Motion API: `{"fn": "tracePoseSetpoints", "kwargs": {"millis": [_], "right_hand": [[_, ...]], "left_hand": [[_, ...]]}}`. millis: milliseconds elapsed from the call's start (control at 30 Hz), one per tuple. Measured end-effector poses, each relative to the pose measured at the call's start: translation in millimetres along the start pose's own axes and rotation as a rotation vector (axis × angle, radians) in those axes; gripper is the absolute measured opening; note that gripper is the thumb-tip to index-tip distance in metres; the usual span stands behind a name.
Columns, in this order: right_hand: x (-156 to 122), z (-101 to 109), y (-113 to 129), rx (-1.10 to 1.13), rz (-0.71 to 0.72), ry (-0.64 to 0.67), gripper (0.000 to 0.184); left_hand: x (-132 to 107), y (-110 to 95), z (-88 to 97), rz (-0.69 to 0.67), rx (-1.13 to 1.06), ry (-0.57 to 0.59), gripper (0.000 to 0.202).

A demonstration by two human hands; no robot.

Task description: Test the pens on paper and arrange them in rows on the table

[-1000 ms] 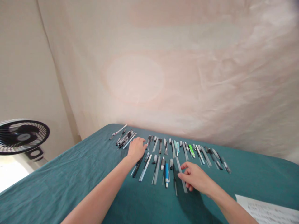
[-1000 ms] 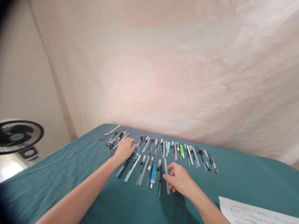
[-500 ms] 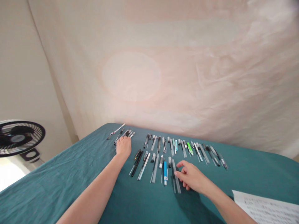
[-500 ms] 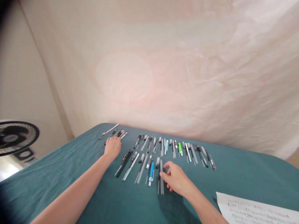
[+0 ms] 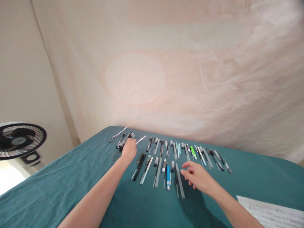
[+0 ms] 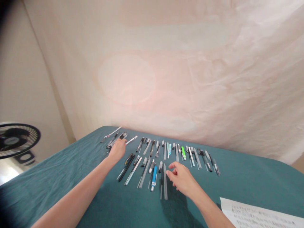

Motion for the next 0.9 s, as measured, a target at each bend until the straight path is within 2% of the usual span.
{"fn": "tracePoseSetpoints", "kwargs": {"millis": [100, 200, 300, 400, 567, 800, 900], "right_hand": [[0, 5, 8, 0.060, 0.063, -0.038, 0.026], [-2, 9, 19, 0.174, 0.135, -0.075, 0.029], [-7, 14, 29, 0.360, 0.188, -0.121, 0.033], [-10, 20, 33, 0.553, 0.231, -0.181, 0.034], [-10, 25, 30, 0.688, 0.239, -0.221, 0.032], [-14, 9, 42, 0.594, 0.243, -0.049, 0.032], [-16, 3, 46, 0.542, 0.235, -0.022, 0.034]], "left_hand": [[-3, -29, 6.4, -0.142, -0.067, 0.019, 0.027], [-18, -68, 10.3, -0.284, -0.159, 0.077, 0.027], [-44, -108, 6.5, -0.444, -0.494, 0.275, 0.026], [-69, -136, -0.7, -0.510, -0.635, 0.439, 0.023], [-90, -152, -9.6, -0.441, -0.818, 0.600, 0.023], [-98, -159, -21.6, -0.278, -1.148, 0.810, 0.039], [-101, -160, -27.9, -0.210, -1.265, 0.867, 0.040]]}}
Point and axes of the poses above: each hand's wrist, its own x-axis towards the middle knuckle, its own z-axis out of the back of the hand, y = z × x, the point moved 5 cm from there along x, towards the middle knuckle, and after that the axes turned 10 degrees about y, right-handed, at the moved point
